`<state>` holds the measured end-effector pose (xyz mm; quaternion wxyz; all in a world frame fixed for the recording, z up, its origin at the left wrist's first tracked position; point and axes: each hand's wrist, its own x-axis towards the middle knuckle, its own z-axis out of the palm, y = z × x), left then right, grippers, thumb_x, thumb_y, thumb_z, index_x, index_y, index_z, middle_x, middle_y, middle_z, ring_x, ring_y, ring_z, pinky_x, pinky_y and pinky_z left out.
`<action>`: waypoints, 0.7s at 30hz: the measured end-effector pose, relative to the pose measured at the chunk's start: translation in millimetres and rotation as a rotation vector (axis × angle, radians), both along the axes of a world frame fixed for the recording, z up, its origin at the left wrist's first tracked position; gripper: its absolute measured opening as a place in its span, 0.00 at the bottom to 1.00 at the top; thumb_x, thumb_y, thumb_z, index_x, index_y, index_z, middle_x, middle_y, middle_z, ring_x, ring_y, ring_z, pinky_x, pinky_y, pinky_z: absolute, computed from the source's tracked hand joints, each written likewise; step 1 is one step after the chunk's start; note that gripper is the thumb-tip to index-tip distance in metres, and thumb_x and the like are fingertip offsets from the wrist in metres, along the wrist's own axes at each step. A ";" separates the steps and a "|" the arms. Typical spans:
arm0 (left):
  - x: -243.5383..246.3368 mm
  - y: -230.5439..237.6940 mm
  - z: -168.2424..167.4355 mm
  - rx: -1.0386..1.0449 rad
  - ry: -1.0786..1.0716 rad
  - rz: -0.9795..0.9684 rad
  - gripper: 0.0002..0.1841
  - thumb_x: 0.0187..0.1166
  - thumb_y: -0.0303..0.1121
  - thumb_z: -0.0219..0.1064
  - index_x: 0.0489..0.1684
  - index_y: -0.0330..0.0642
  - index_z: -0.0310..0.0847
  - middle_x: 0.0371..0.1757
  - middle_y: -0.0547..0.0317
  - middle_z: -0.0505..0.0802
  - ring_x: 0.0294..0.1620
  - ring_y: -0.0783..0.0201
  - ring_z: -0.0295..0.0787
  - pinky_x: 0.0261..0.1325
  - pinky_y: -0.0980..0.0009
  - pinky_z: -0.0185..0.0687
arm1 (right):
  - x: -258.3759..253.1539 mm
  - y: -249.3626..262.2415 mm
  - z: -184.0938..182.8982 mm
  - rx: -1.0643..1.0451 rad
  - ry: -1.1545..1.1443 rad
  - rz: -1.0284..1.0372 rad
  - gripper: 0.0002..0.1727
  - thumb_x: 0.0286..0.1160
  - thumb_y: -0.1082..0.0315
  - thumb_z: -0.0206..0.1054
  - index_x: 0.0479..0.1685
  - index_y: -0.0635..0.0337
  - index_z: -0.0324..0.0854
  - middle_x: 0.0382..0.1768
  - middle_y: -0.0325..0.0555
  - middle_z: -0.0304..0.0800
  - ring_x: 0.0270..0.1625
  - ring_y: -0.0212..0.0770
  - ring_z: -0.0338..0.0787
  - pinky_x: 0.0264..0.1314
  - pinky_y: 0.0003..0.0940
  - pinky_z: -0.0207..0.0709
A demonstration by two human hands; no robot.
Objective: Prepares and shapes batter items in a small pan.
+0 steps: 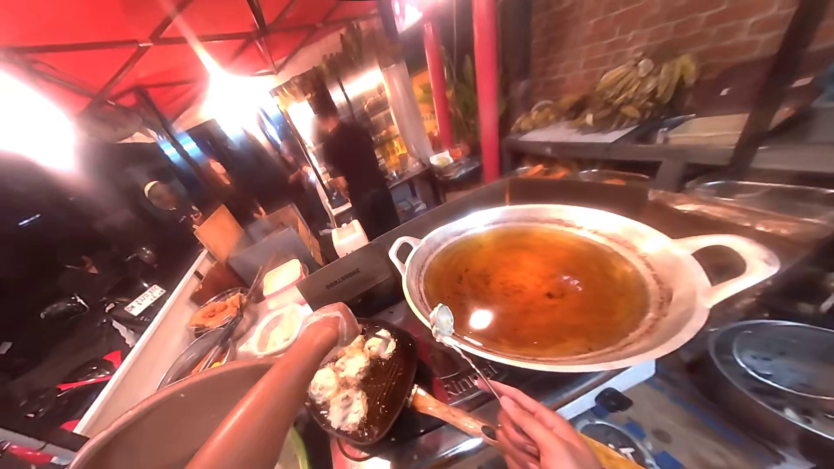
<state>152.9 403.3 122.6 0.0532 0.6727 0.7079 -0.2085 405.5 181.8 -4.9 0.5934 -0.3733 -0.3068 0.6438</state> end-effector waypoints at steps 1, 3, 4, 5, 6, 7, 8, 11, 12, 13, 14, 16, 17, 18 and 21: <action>-2.4 0.1 1.2 0.001 -0.011 -0.024 0.24 0.74 0.59 0.64 0.36 0.44 0.90 0.46 0.48 0.94 0.52 0.46 0.91 0.52 0.36 0.81 | 0.8 0.0 -0.8 0.000 0.004 -0.002 0.23 0.93 0.65 0.44 0.78 0.59 0.75 0.17 0.30 0.59 0.12 0.27 0.57 0.11 0.24 0.55; -8.3 -1.5 0.3 -0.007 -0.039 -0.090 0.25 0.76 0.61 0.62 0.40 0.48 0.90 0.47 0.50 0.94 0.54 0.47 0.91 0.55 0.35 0.81 | 1.9 -0.2 -1.9 -0.008 0.009 -0.009 0.23 0.93 0.65 0.44 0.78 0.58 0.75 0.17 0.30 0.59 0.12 0.27 0.57 0.11 0.24 0.55; -9.4 -5.5 1.0 -0.008 -0.031 -0.135 0.25 0.77 0.62 0.60 0.43 0.51 0.90 0.48 0.51 0.94 0.55 0.47 0.91 0.56 0.34 0.81 | 2.6 0.1 -2.3 -0.010 0.012 -0.012 0.23 0.93 0.65 0.44 0.77 0.58 0.75 0.17 0.30 0.59 0.12 0.27 0.57 0.11 0.24 0.54; -9.6 -11.4 2.2 -0.002 -0.012 -0.177 0.24 0.79 0.62 0.58 0.48 0.53 0.90 0.51 0.52 0.94 0.57 0.47 0.91 0.58 0.34 0.81 | 3.2 0.4 -2.5 -0.011 0.012 -0.009 0.23 0.93 0.65 0.44 0.78 0.58 0.75 0.17 0.30 0.59 0.12 0.28 0.57 0.11 0.24 0.55; -10.9 -16.8 1.2 0.011 0.005 -0.217 0.24 0.80 0.61 0.57 0.52 0.55 0.89 0.54 0.53 0.94 0.60 0.47 0.90 0.61 0.34 0.80 | 3.8 0.5 -3.2 -0.010 0.008 -0.007 0.23 0.93 0.65 0.44 0.78 0.58 0.75 0.17 0.30 0.59 0.12 0.28 0.58 0.11 0.24 0.55; -13.5 -21.5 -1.2 0.029 0.014 -0.257 0.24 0.80 0.60 0.56 0.56 0.57 0.88 0.57 0.54 0.94 0.63 0.48 0.89 0.64 0.35 0.79 | 4.0 0.2 -3.9 -0.010 0.007 -0.008 0.23 0.93 0.65 0.44 0.78 0.58 0.75 0.17 0.30 0.59 0.12 0.27 0.58 0.11 0.24 0.55; -16.3 -25.3 -4.2 0.051 0.023 -0.296 0.23 0.81 0.59 0.56 0.59 0.57 0.88 0.59 0.55 0.93 0.66 0.49 0.88 0.67 0.36 0.78 | 3.8 -0.1 -5.0 -0.011 0.007 -0.013 0.22 0.93 0.65 0.45 0.77 0.58 0.75 0.17 0.30 0.59 0.12 0.27 0.58 0.11 0.23 0.55; -24.6 -30.8 -14.7 0.085 0.057 -0.409 0.21 0.82 0.55 0.57 0.60 0.56 0.87 0.61 0.56 0.93 0.67 0.50 0.87 0.71 0.41 0.78 | 3.8 -0.3 -9.5 -0.024 0.000 -0.013 0.22 0.93 0.65 0.46 0.77 0.58 0.76 0.17 0.30 0.60 0.12 0.28 0.58 0.12 0.24 0.55; -25.0 -31.4 -17.4 0.082 0.064 -0.428 0.20 0.83 0.54 0.57 0.60 0.56 0.87 0.60 0.56 0.93 0.67 0.50 0.87 0.71 0.41 0.78 | 3.5 -0.1 -10.4 -0.027 -0.006 -0.009 0.22 0.93 0.65 0.46 0.77 0.58 0.76 0.17 0.30 0.60 0.12 0.28 0.58 0.12 0.24 0.55; -24.7 -31.2 -19.9 0.076 0.070 -0.442 0.20 0.84 0.52 0.57 0.61 0.55 0.87 0.61 0.54 0.93 0.67 0.48 0.87 0.70 0.40 0.77 | 2.9 0.0 -10.9 -0.030 -0.012 -0.006 0.22 0.93 0.64 0.46 0.77 0.58 0.76 0.17 0.30 0.59 0.12 0.28 0.58 0.11 0.24 0.55; -24.7 -30.5 -22.4 0.076 0.072 -0.460 0.19 0.85 0.50 0.56 0.61 0.54 0.87 0.60 0.52 0.93 0.67 0.46 0.87 0.69 0.39 0.78 | 2.5 0.2 -11.1 -0.031 -0.018 -0.002 0.22 0.93 0.65 0.46 0.77 0.58 0.76 0.17 0.30 0.59 0.12 0.28 0.58 0.12 0.24 0.55; -24.3 -30.2 -26.8 0.093 0.087 -0.476 0.19 0.85 0.49 0.55 0.61 0.52 0.86 0.61 0.50 0.92 0.66 0.44 0.87 0.68 0.38 0.78 | 1.7 0.3 -10.8 -0.030 -0.029 0.006 0.22 0.93 0.65 0.45 0.78 0.57 0.75 0.17 0.30 0.59 0.12 0.28 0.58 0.12 0.24 0.55; -24.1 -29.6 -28.7 0.106 0.094 -0.471 0.19 0.85 0.49 0.55 0.61 0.52 0.86 0.60 0.51 0.92 0.66 0.44 0.87 0.67 0.38 0.78 | 1.0 0.4 -10.2 -0.032 -0.030 0.006 0.22 0.93 0.65 0.45 0.78 0.58 0.75 0.17 0.30 0.59 0.12 0.28 0.58 0.12 0.24 0.55; -23.9 -29.2 -29.6 0.122 0.094 -0.460 0.18 0.85 0.48 0.56 0.60 0.51 0.87 0.60 0.51 0.92 0.65 0.45 0.87 0.66 0.38 0.79 | 0.5 0.6 -9.8 -0.035 -0.029 0.006 0.22 0.93 0.65 0.46 0.78 0.58 0.75 0.17 0.30 0.60 0.12 0.28 0.58 0.12 0.24 0.55; -20.7 -30.1 -25.1 0.128 0.066 -0.401 0.19 0.85 0.48 0.57 0.61 0.48 0.87 0.62 0.47 0.92 0.69 0.41 0.85 0.68 0.36 0.76 | -0.8 0.8 -9.1 -0.040 -0.029 0.015 0.22 0.93 0.65 0.46 0.78 0.58 0.75 0.17 0.30 0.59 0.12 0.27 0.58 0.12 0.24 0.54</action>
